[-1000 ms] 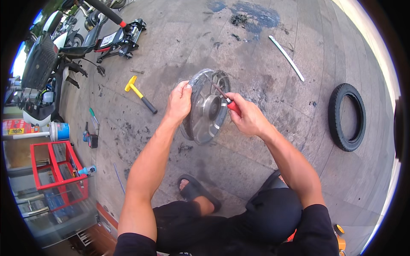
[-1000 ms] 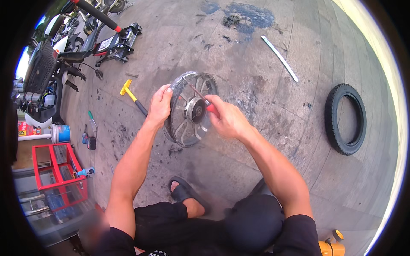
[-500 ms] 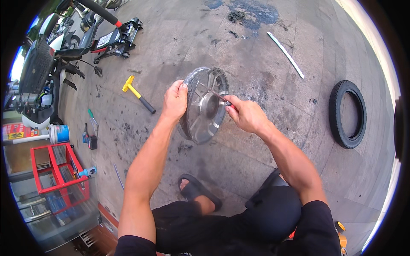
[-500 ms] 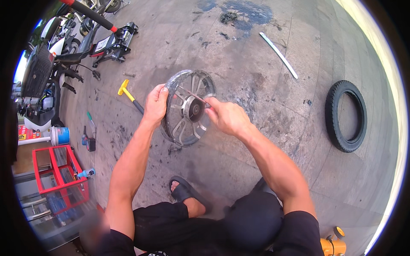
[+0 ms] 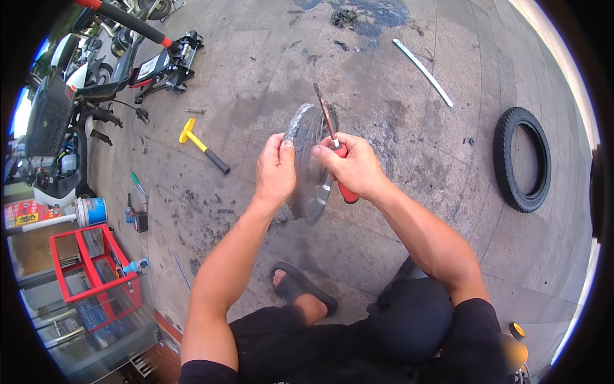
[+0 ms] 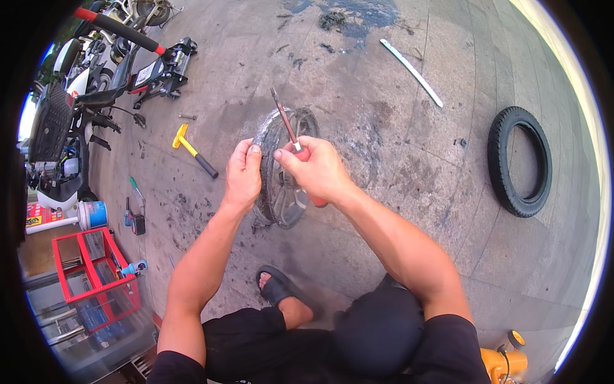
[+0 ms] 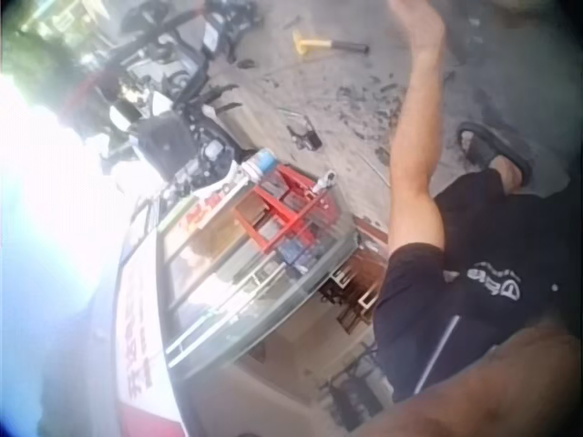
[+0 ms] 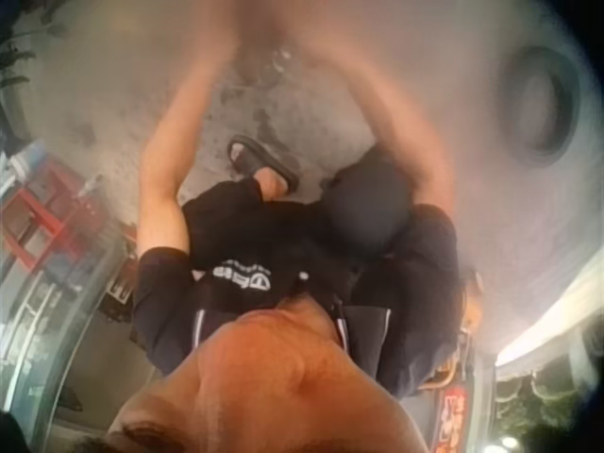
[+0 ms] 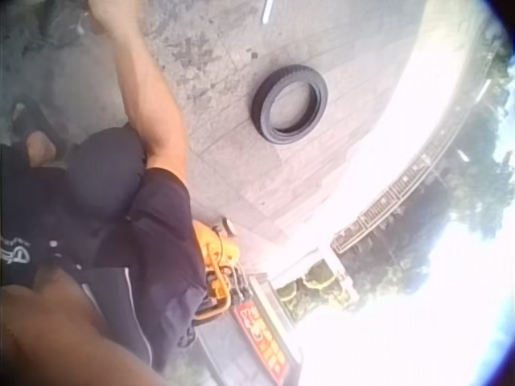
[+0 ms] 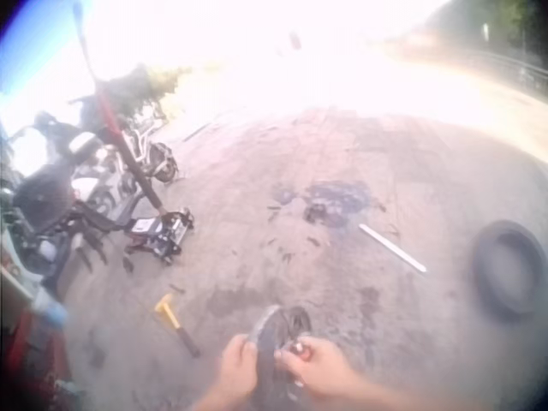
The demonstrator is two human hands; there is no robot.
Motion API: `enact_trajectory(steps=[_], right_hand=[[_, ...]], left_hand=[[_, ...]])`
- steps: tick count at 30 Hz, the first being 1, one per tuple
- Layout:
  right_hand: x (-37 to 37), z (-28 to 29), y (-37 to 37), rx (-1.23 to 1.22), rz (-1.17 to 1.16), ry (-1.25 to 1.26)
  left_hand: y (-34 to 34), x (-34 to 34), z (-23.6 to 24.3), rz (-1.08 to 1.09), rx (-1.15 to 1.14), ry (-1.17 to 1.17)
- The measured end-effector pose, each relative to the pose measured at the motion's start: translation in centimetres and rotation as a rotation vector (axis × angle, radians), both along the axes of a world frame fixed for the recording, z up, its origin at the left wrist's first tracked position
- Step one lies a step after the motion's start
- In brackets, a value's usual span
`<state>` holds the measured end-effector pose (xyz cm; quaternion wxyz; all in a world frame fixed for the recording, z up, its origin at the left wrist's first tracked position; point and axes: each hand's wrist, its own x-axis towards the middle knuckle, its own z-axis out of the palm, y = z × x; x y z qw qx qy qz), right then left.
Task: The person uses a screwdriver to scrape and clean the surface of a circular metal motorcycle part, likely a stator cover or clutch basket. They rotate the part frequently to access different areas and continue scraping along the grooves and edges.
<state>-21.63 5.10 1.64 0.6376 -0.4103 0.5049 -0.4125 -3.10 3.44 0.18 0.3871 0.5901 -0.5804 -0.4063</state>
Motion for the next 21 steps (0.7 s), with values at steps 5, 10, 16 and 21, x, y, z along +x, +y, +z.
enact_trajectory(steps=[5,10,16,21], right_hand=[[-0.8,0.4,-0.6,0.021,-0.004,0.168],[-2.2,3.6,-1.3,-0.042,0.113,0.461],[-1.8,4.0,-2.1,-0.238,0.193,0.747],[-2.7,1.9,-1.8,-0.015,0.127,0.348]], left_hand=[[1.0,-2.3,1.3,0.004,-0.071,-0.149],[2.3,-2.9,1.8,0.015,-0.173,-0.263],[3.5,-3.7,2.3,0.024,-0.153,-0.267],[3.8,-4.0,2.1,0.023,-0.185,-0.278]])
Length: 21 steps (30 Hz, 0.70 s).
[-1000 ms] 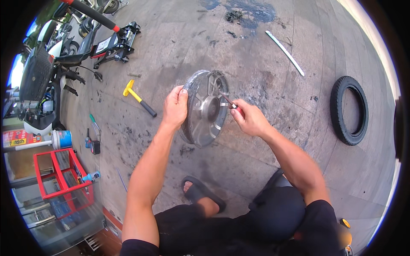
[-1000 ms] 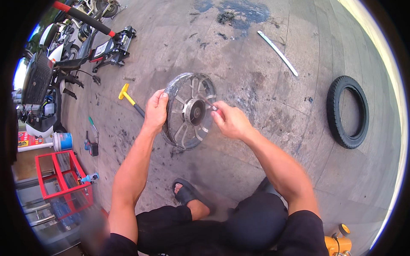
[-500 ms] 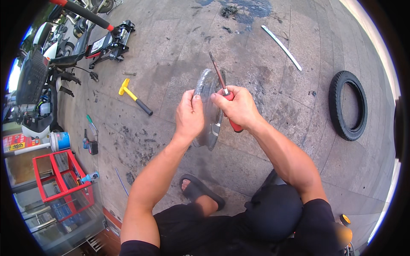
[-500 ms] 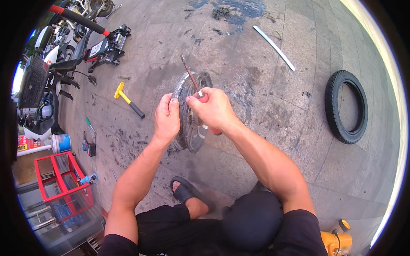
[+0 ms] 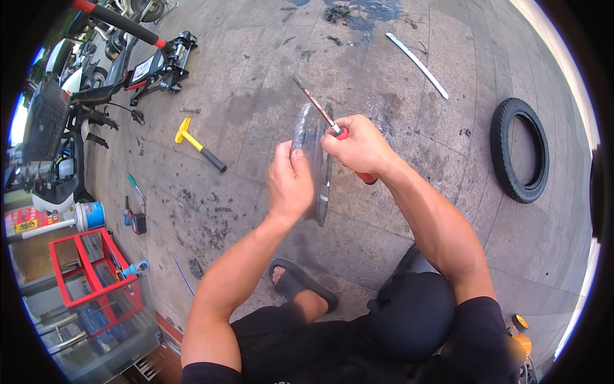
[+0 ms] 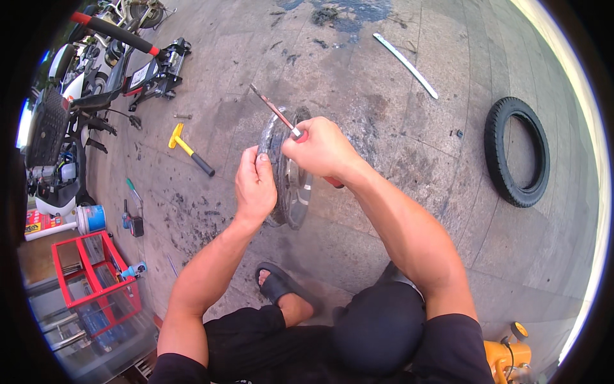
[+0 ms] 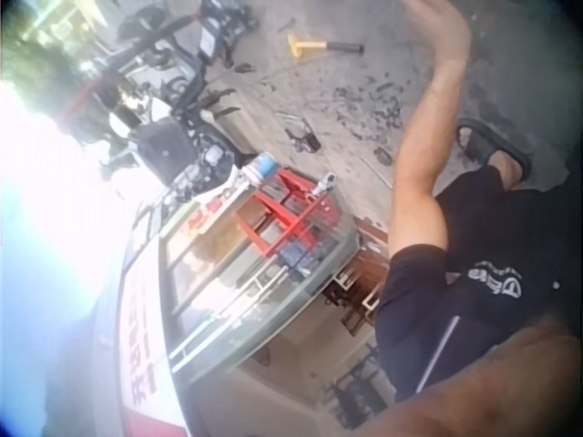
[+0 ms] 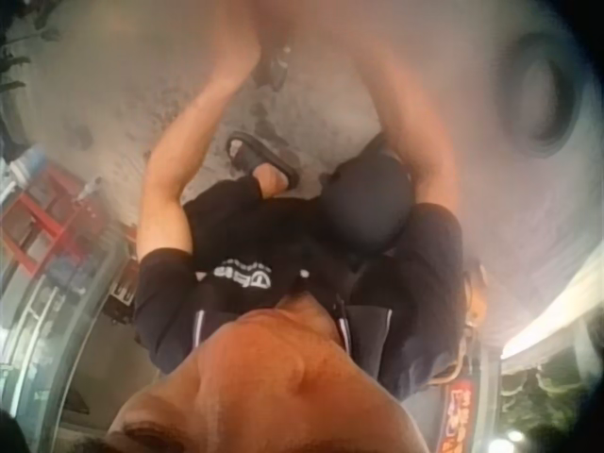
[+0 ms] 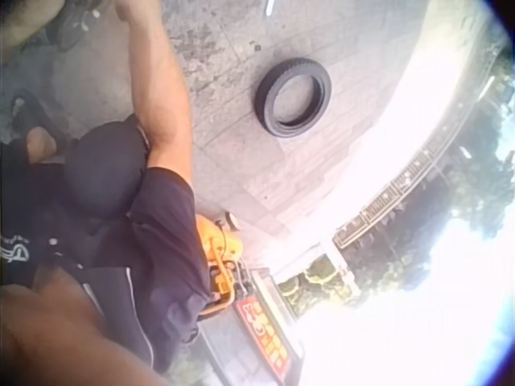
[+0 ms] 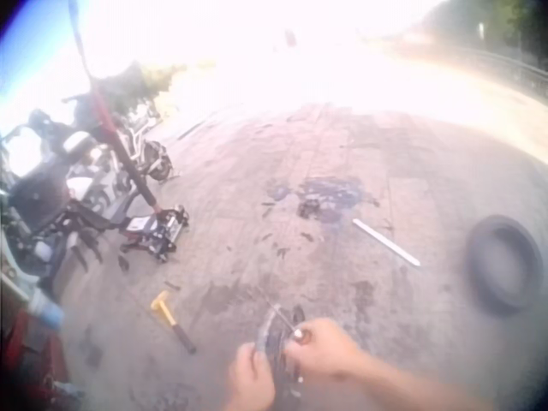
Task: The person uses a screwdriver to scrape and clean the surface of a circular metal motorcycle part, likely a stator cover or clutch basket. They rotate the part frequently to access different areas and continue scraping along the grooves and edges.
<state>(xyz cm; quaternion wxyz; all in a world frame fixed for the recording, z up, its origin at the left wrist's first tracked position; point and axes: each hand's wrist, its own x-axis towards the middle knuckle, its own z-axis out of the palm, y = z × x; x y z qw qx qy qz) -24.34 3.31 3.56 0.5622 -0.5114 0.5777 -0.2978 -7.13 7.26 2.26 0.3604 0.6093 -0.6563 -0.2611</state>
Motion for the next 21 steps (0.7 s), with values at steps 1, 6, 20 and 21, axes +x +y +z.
enact_trajectory(steps=[1,6,20,21], right_hand=[[-0.1,-1.0,0.2,0.093,-0.049,-0.148],[-0.4,-3.2,0.8,0.175,-0.245,-0.43],[1.0,-2.1,0.8,0.307,-0.149,-0.622],[1.2,-2.0,0.8,0.32,-0.144,-0.637]], left_hand=[[0.1,0.0,0.1,0.004,0.027,0.02],[0.5,0.6,-0.2,0.037,0.046,0.046],[1.1,1.6,-0.1,0.003,0.092,0.0],[1.2,1.5,-0.1,0.003,0.087,-0.014]])
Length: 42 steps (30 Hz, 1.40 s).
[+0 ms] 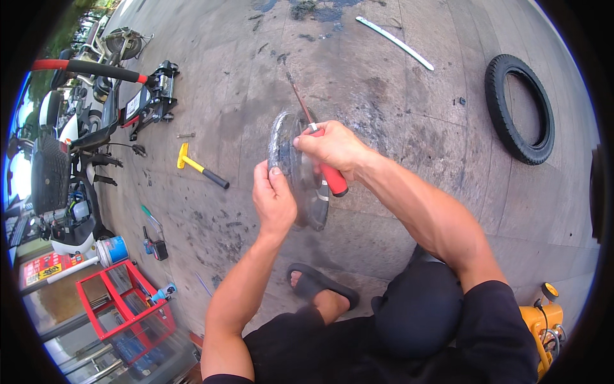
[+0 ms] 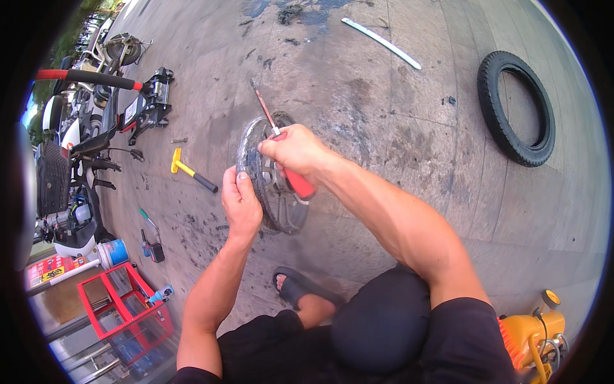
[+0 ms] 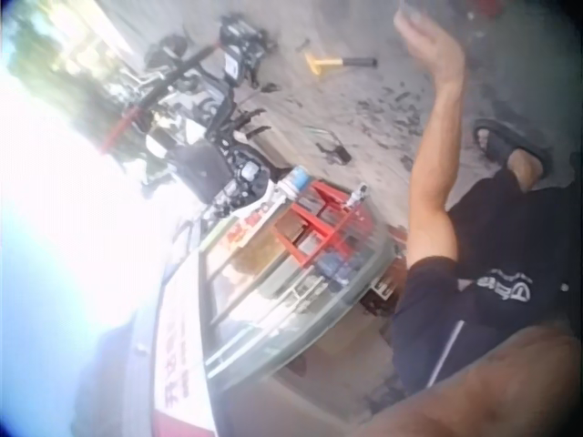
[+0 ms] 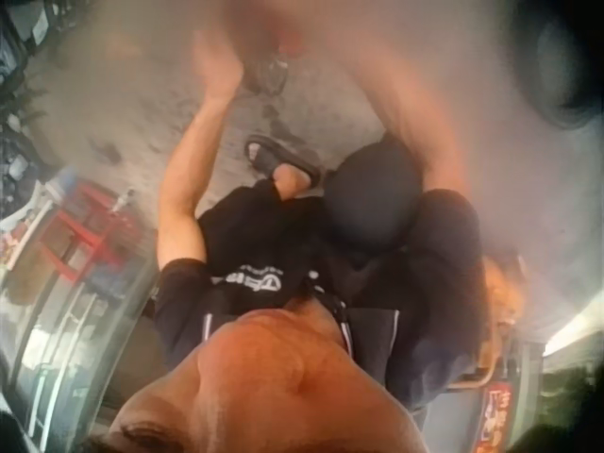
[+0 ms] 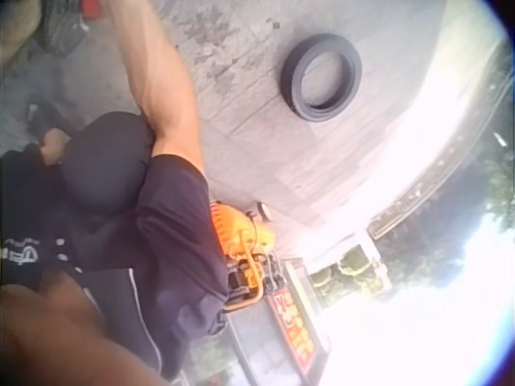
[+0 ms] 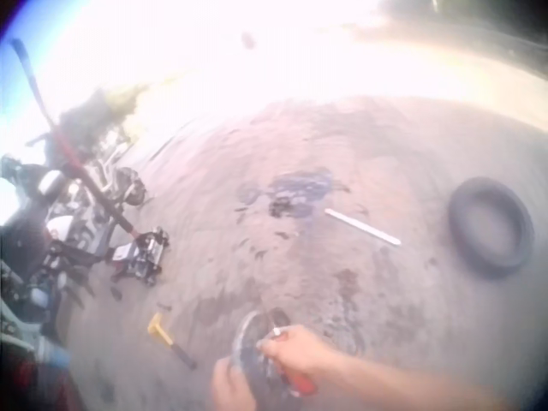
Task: The person uses a screwdriver to scrape and clean the surface of a circular metal motorcycle part, likely a stator cover or clutch basket. They rotate the part frequently to access different areas and continue scraping along the grooves and edges.
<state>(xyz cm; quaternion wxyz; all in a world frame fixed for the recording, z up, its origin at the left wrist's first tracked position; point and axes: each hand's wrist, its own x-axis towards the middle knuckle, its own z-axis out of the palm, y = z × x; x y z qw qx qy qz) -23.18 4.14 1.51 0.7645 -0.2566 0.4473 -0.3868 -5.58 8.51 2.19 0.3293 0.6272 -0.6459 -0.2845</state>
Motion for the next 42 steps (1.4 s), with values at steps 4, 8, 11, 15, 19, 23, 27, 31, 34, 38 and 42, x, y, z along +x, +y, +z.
enact_trajectory(steps=[4,8,11,15,19,23,27,31,34,38,42], right_hand=[[0.9,0.0,0.2,0.098,-0.021,-0.079],[1.4,-0.8,0.8,0.042,-0.086,-0.129],[-0.3,-1.8,1.1,-0.055,-0.1,0.142],[0.0,-6.0,3.3,-0.524,-0.057,0.63],[-0.3,-4.6,3.2,-0.486,0.166,0.781],[-2.0,-8.0,1.5,-0.411,0.147,0.841],[-1.4,-5.7,4.1,-0.625,0.178,0.816],[-0.5,-6.0,4.6,-0.645,0.371,0.861],[-1.0,-7.8,4.5,-0.589,0.392,0.879],[-1.8,-11.5,4.3,-0.375,0.405,0.909],[0.5,-6.0,5.6,-0.455,0.444,0.77]], left_hand=[[0.1,0.2,-0.5,0.008,-0.042,0.041],[0.4,0.7,-0.5,-0.004,-0.016,0.034],[0.1,2.2,-1.3,0.014,-0.024,0.073],[0.1,2.6,-1.3,-0.008,0.013,0.102],[0.3,2.8,-1.2,0.021,0.034,0.136],[-0.3,4.0,-0.8,0.191,0.119,0.38],[-0.6,4.9,1.5,0.281,0.453,0.615],[1.0,6.0,0.0,0.283,0.6,0.706],[1.7,5.8,-1.4,0.29,0.642,0.658],[2.7,6.2,-2.5,0.316,0.617,0.615],[2.8,6.2,-2.7,0.335,0.578,0.588]])
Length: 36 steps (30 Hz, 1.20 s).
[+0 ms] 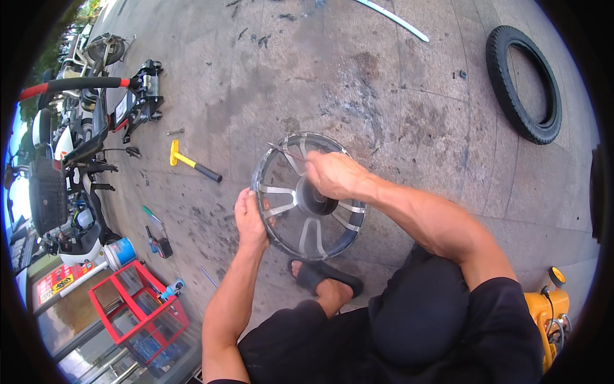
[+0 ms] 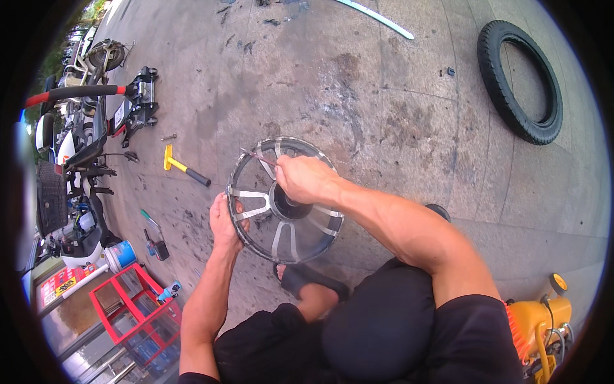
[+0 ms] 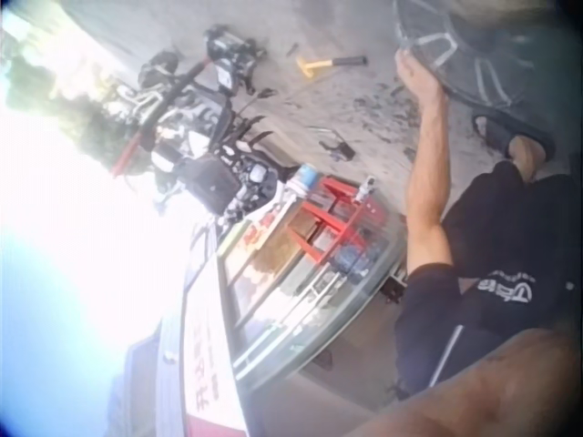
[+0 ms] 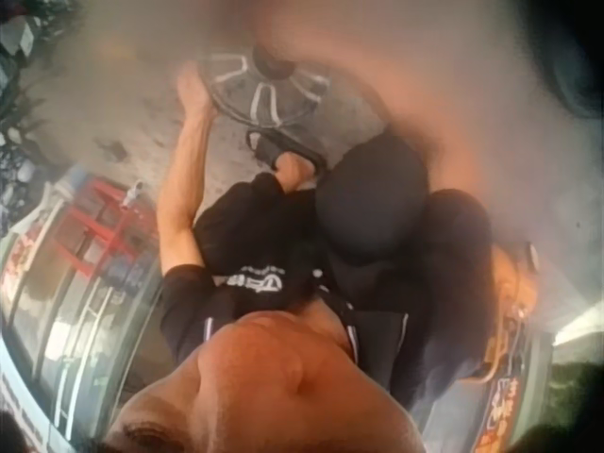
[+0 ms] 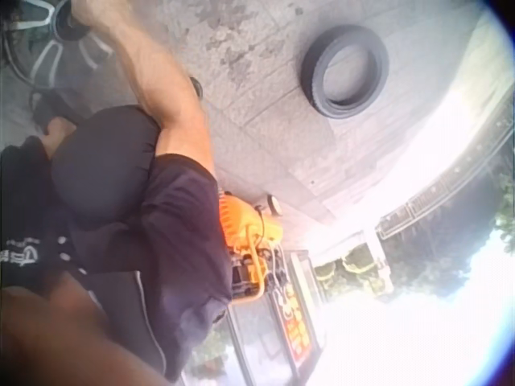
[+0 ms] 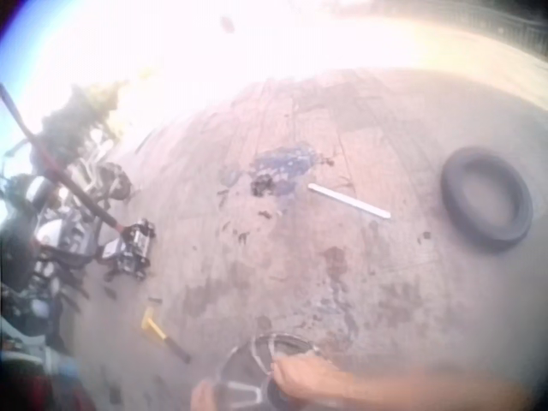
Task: The person uses a screwdriver to scrape and clean the surface of a circular metal motorcycle part, likely a stator cover or clutch basket. They rotate the part frequently to access different areas and continue scraping along the grooves and edges.
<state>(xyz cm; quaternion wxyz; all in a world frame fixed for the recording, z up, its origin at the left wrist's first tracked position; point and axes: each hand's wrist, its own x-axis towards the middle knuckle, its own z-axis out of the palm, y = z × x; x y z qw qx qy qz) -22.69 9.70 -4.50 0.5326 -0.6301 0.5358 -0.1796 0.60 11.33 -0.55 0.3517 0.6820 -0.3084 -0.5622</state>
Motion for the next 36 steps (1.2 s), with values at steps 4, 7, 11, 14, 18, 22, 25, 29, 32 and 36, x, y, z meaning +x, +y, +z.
enact_trajectory(steps=[4,7,11,14,18,22,25,29,32,36], right_hand=[[-1.7,-2.9,-0.7,0.14,-0.125,-0.015],[0.2,0.3,0.3,0.011,0.008,-0.179],[-1.8,-1.3,-1.1,0.285,-0.092,-0.105],[0.3,-0.4,0.5,0.084,-0.063,-0.252],[-0.5,-1.2,-0.9,0.127,-0.112,-0.22],[0.9,0.5,1.0,-0.059,0.003,-0.273],[-0.1,-1.0,-0.3,0.064,-0.068,-0.168],[1.1,1.0,1.5,-0.079,0.05,-0.295],[0.6,-0.7,0.5,-0.032,-0.067,-0.239],[0.9,1.8,1.4,-0.096,0.116,-0.284]], left_hand=[[-0.3,0.0,-0.2,-0.018,0.012,0.032],[-0.2,0.2,-0.3,-0.052,-0.043,-0.007],[-0.4,-0.9,0.1,0.0,-0.016,-0.03],[-0.7,-0.5,0.0,-0.048,-0.054,-0.013],[-0.6,-1.4,0.2,-0.035,-0.038,-0.042],[-0.7,-0.5,0.1,-0.056,-0.049,-0.035],[-1.2,-1.1,0.2,0.001,0.001,-0.027],[-1.1,-0.7,-0.2,-0.056,-0.034,-0.051],[-1.2,-1.4,0.4,-0.105,-0.004,-0.051],[-1.8,-1.2,0.5,-0.106,-0.017,-0.067]])
